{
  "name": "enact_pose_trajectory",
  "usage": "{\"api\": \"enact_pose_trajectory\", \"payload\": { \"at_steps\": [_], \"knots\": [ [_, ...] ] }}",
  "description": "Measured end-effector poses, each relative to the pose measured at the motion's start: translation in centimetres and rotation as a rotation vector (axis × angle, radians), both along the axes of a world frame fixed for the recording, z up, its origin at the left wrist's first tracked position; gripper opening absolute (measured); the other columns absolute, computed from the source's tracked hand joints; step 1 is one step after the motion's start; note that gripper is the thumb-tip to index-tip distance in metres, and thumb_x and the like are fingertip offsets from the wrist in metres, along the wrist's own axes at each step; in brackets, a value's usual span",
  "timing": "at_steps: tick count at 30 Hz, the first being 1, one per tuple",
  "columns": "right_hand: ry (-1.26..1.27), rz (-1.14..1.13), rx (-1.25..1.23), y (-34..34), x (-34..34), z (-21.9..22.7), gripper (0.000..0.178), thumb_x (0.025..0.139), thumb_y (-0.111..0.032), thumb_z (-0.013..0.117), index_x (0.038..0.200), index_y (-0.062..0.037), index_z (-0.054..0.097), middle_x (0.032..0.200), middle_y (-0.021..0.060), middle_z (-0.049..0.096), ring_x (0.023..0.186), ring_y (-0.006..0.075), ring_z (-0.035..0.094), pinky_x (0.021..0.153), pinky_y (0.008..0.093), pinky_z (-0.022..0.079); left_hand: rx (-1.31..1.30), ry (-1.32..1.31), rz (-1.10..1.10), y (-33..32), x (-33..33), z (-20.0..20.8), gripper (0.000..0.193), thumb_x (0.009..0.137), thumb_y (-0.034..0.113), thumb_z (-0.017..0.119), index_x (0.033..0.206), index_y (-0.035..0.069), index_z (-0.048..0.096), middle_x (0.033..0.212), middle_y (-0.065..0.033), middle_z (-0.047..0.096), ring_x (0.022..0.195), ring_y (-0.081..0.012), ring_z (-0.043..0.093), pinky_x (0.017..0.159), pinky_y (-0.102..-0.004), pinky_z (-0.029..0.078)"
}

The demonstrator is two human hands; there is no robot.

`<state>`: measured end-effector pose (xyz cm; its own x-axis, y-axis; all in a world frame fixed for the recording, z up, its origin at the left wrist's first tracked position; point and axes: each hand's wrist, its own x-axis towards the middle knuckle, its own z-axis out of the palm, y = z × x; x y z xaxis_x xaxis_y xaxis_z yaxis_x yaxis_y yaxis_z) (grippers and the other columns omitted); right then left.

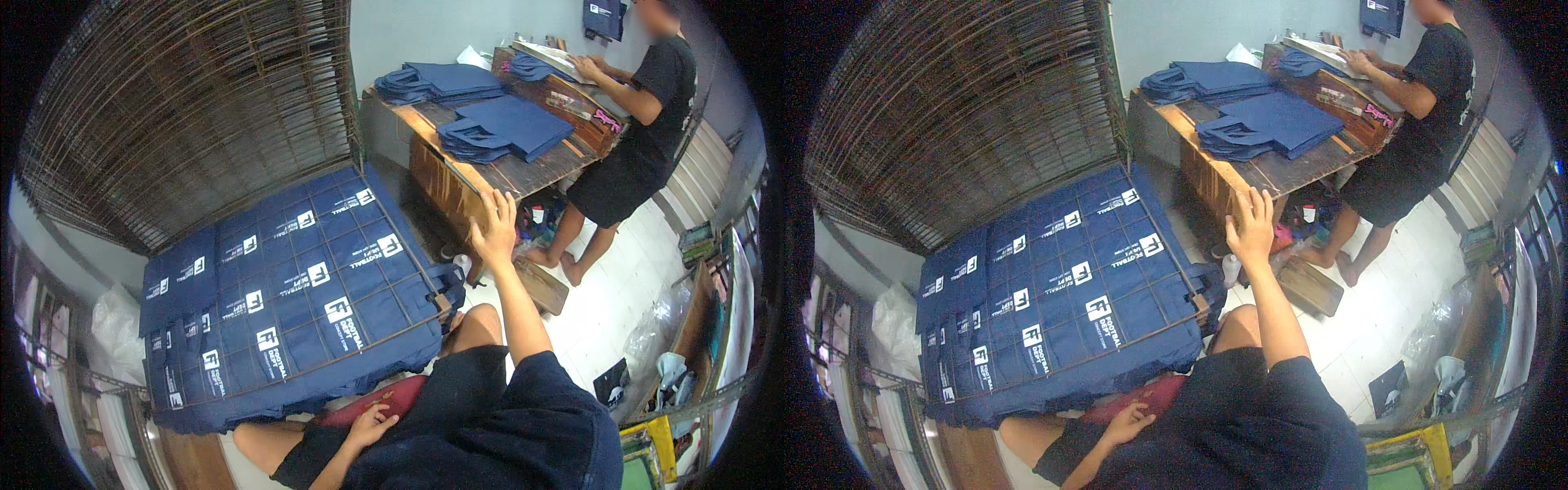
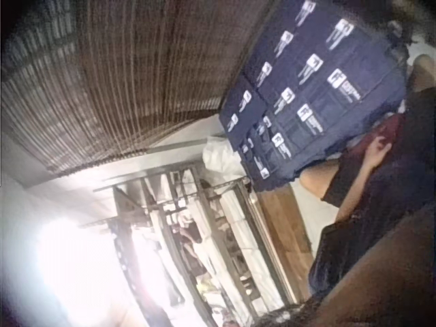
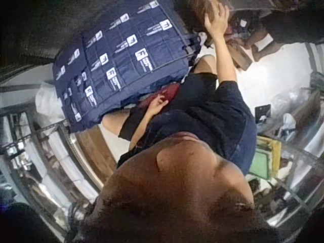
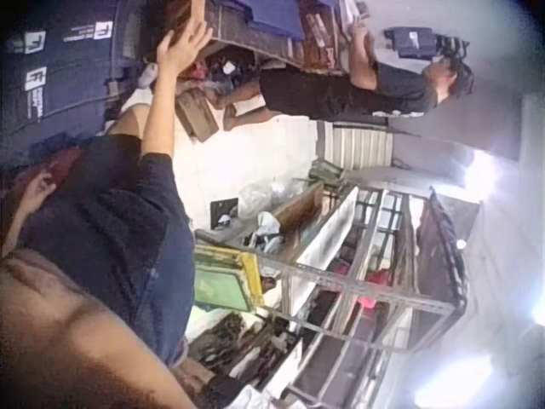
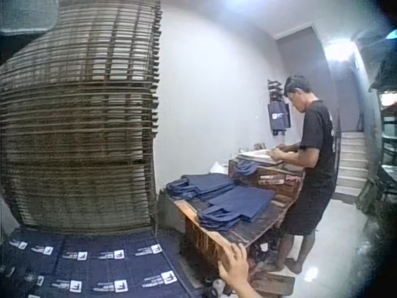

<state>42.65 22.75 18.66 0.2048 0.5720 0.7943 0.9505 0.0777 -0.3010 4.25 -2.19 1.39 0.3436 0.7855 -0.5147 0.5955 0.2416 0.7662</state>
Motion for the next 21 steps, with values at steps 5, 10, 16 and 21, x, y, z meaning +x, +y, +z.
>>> {"api": "enact_pose_trajectory", "payload": {
  "at_steps": [5, 10, 16, 21],
  "knots": [
    [0.008, 0.001, 0.003, -0.2, 0.0, 0.1, 0.055, 0.072, -0.014, 0.068, 0.124, -0.0115, 0.051, 0.132, 0.0149, 0.044, 0.128, 0.0385, 0.032, 0.105, 0.0443, 0.032, -0.047, -0.053, 0.029, 0.1, 0.0, -0.1, 0.056, 0.079, 0.045, 0.068, 0.117, 0.005, 0.055, 0.081, -0.0072, 0.066, 0.076, -0.0181, 0.063, 0.072, -0.0301, 0.048],
    [-0.004, 0.013, 0.0, 0.0, -0.2, 0.0, 0.057, 0.072, -0.014, 0.068, 0.126, -0.0118, 0.05, 0.132, 0.0147, 0.044, 0.128, 0.0389, 0.032, 0.104, 0.0445, 0.033, -0.038, -0.028, 0.014, 0.0, -0.4, -1.6, 0.057, 0.079, 0.045, 0.068, 0.118, 0.005, 0.055, 0.081, -0.0082, 0.066, 0.077, -0.0191, 0.063, 0.073, -0.0303, 0.048],
    [-0.004, -0.01, -0.014, -0.5, 0.0, 0.7, 0.055, 0.073, -0.022, 0.07, 0.124, -0.0131, 0.053, 0.132, 0.0125, 0.045, 0.128, 0.034, 0.035, 0.103, 0.0428, 0.033, -0.026, -0.03, 0.014, 0.1, -0.1, -0.9, 0.057, 0.08, 0.045, 0.067, 0.118, 0.005, 0.054, 0.082, -0.0091, 0.065, 0.079, -0.0189, 0.063, 0.073, -0.0306, 0.048],
    [-0.024, -0.056, -0.043, -0.8, 0.9, 2.6, 0.055, 0.074, -0.036, 0.069, 0.121, -0.0126, 0.055, 0.12, 0.0091, 0.056, 0.118, 0.0276, 0.046, 0.094, 0.0388, 0.035, -0.005, 0.018, -0.038, 0.5, 0.5, 1.4, 0.056, 0.082, 0.044, 0.065, 0.119, 0.004, 0.053, 0.083, -0.0078, 0.064, 0.079, -0.0204, 0.062, 0.076, -0.0321, 0.048]
  ]
}}
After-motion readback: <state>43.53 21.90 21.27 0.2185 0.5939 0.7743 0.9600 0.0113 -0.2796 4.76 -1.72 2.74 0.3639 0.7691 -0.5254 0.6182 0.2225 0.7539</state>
